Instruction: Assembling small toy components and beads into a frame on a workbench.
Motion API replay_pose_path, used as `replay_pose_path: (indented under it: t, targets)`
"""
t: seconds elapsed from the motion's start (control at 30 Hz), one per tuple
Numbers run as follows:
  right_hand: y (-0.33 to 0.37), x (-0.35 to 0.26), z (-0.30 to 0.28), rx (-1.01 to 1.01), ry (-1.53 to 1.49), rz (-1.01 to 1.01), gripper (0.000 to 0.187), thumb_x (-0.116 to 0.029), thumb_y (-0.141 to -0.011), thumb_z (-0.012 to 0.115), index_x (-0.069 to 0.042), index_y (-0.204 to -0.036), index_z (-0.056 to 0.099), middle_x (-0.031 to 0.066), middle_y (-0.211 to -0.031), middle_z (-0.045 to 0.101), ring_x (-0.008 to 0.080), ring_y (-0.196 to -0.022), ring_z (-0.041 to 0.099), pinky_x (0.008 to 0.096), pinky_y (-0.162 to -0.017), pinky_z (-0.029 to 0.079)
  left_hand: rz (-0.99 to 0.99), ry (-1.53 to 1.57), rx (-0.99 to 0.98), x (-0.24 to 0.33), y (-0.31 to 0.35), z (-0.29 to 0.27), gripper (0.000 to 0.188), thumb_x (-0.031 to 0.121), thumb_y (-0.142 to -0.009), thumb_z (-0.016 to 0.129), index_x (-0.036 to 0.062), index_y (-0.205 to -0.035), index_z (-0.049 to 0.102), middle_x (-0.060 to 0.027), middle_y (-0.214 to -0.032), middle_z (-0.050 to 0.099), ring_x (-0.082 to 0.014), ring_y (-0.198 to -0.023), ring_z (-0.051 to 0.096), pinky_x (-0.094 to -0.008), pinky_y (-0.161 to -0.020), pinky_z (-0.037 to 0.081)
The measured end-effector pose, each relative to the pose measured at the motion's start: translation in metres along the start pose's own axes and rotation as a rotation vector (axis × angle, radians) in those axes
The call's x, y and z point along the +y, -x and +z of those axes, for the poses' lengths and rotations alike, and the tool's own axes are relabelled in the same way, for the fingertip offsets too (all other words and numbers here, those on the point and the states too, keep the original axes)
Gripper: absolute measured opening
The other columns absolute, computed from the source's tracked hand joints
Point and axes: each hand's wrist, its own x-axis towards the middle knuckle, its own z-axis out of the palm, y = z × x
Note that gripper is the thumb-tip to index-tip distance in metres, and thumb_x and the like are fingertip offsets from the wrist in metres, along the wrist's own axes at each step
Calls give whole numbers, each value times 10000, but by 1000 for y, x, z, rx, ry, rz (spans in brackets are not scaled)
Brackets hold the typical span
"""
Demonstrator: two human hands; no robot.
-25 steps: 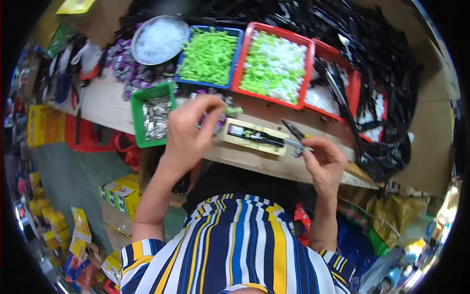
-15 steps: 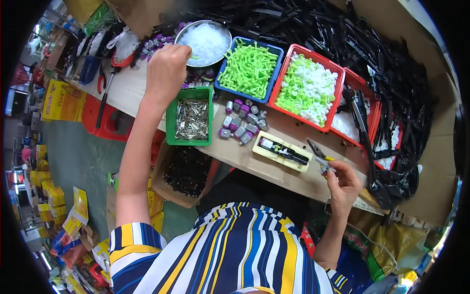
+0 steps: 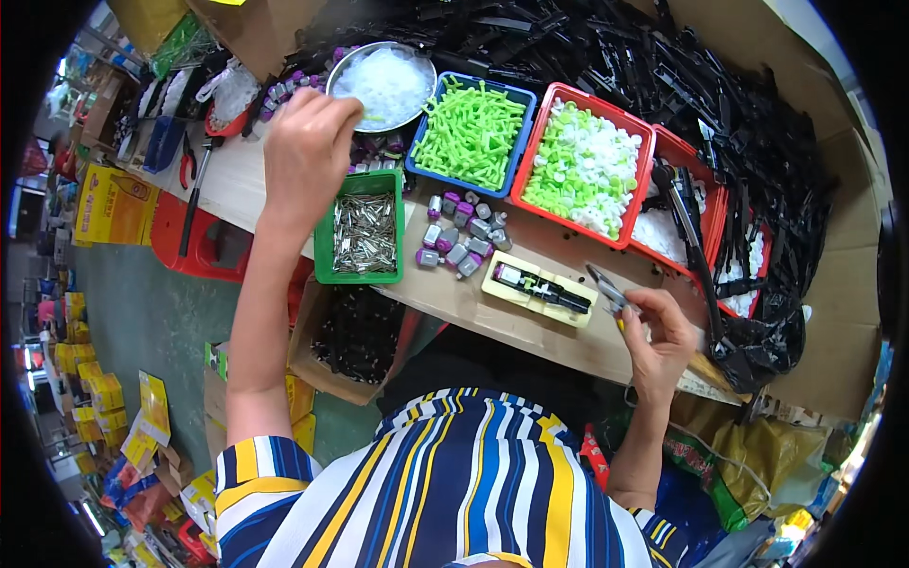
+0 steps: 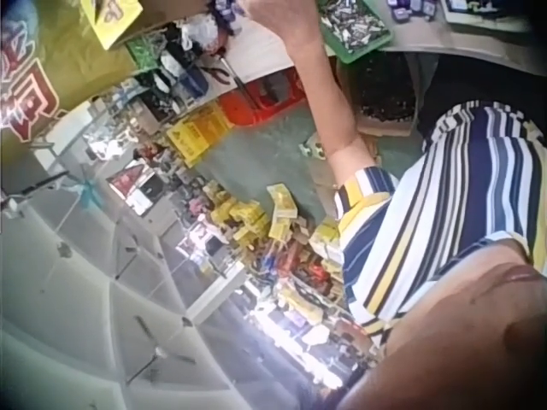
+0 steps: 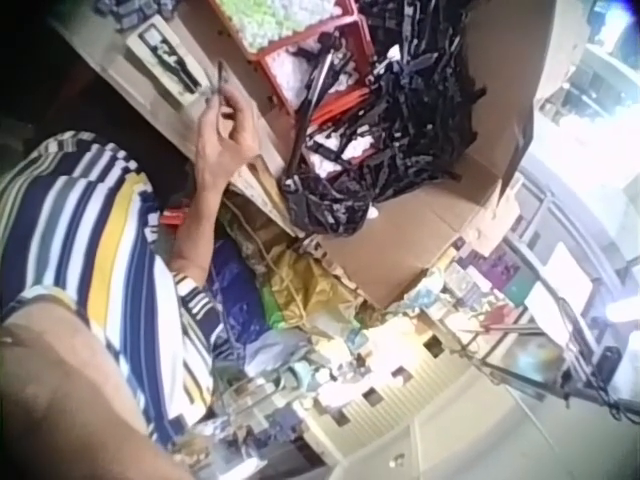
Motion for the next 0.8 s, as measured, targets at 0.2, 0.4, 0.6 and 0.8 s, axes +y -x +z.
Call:
replay_pose_path:
  t: [0.2,0.4,0.6,0.8]
  targets:
    - [-19,-20,26,-83,-245,-104,173,98,-859,632,67,-1027,655,70,-977,648,101,-857,629,213,-775,496,-240,705,-52,90,26,-13,116,-62,-783,710,-25,-893,705,-109,-842,696,-212,-805,648,-311,-731,501]
    - [-18,-17,31,-119,-303,-91,176,102,-852,642,69,-1024,663,79,-995,644,103,-870,619,215,-776,502,-330,969,-94,140,40,-6,117,-61,-774,723,-27,-885,708,-91,-828,691,-198,-806,639,-306,-729,499]
    - [-13,-10,30,-152,-235,-84,197,103,-841,644,68,-1034,671,106,-988,648,129,-851,628,237,-769,514,-318,1029,-94,152,41,-3,117,-46,-767,741,-18,-877,714,-95,-810,690,-207,-779,638,-312,-703,498]
    - [-14,-14,30,-162,-228,-70,189,116,-820,652,70,-1001,680,112,-972,655,145,-865,625,260,-768,512,-328,1068,-151,148,43,-1,110,-32,-776,740,-17,-883,719,-98,-782,683,-204,-735,627,-301,-660,487]
